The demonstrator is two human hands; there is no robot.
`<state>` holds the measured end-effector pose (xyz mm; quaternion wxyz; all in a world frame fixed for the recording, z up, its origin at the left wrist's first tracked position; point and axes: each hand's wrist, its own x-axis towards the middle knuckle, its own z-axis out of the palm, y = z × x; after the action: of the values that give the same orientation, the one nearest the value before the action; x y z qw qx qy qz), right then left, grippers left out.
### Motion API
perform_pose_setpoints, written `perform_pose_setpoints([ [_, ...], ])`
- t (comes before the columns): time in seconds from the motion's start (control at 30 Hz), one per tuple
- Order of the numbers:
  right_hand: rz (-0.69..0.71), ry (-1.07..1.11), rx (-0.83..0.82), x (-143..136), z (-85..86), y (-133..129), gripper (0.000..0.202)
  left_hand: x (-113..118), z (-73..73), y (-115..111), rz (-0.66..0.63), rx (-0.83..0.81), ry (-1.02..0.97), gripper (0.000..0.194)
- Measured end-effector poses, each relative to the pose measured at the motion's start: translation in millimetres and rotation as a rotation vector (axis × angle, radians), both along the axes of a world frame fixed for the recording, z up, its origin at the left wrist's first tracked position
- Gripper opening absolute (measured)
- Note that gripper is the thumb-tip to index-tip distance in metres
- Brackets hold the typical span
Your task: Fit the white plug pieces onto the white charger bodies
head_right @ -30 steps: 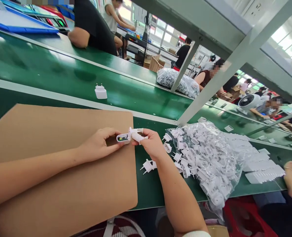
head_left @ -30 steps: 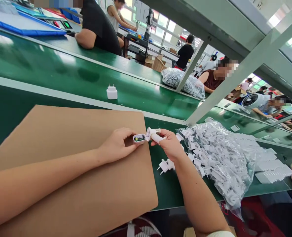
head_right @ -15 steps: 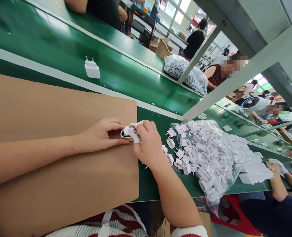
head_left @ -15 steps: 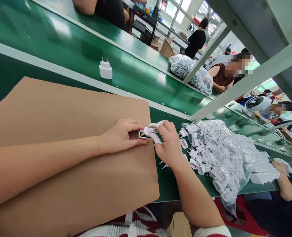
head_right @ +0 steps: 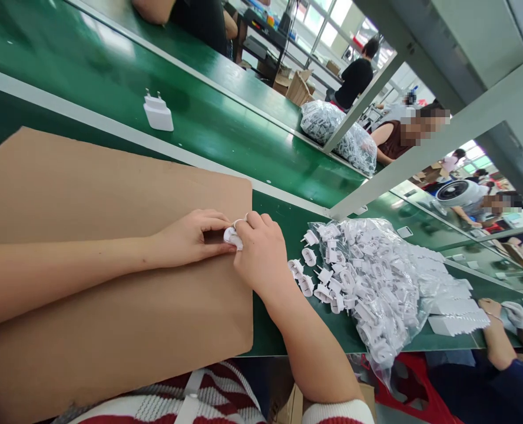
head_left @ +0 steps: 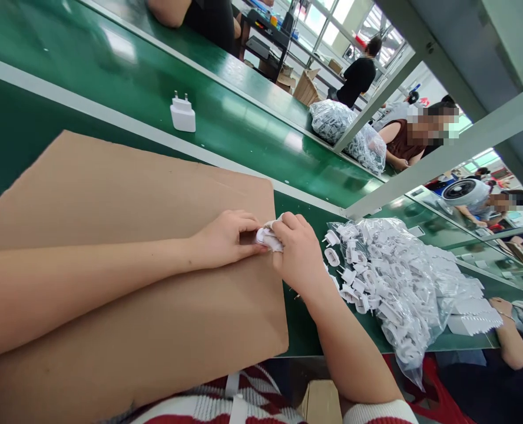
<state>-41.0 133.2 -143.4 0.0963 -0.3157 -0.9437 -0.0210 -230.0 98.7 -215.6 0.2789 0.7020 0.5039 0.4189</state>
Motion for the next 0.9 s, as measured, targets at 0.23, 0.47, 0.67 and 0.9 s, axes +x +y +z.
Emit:
perform_pose_setpoints([
  [0.23,0.009,-0.013,0.063,-0.2,-2.0,-0.8,0.018,0.8,-1.4,-1.4,0.026,-0.072,-0.059,0.036],
  [0.47,-0.082,0.076,-0.014,-1.6,-8.3,0.2,0.027,4.0,1.2,-1.5,0.049,-0.033,-0.042,0.032],
  [0.67,-0.068,0.134,-0.076,3.9,-12.7,2.5,0.029,7.6,8.1,-4.1,0.043,-0.088,-0.055,0.035],
  [0.9,-0.361,0.081,-0.02,42.7,-0.1,29.8,0.049,-27.1,17.8,59.3,0.322,-0.145,0.024,0.043],
])
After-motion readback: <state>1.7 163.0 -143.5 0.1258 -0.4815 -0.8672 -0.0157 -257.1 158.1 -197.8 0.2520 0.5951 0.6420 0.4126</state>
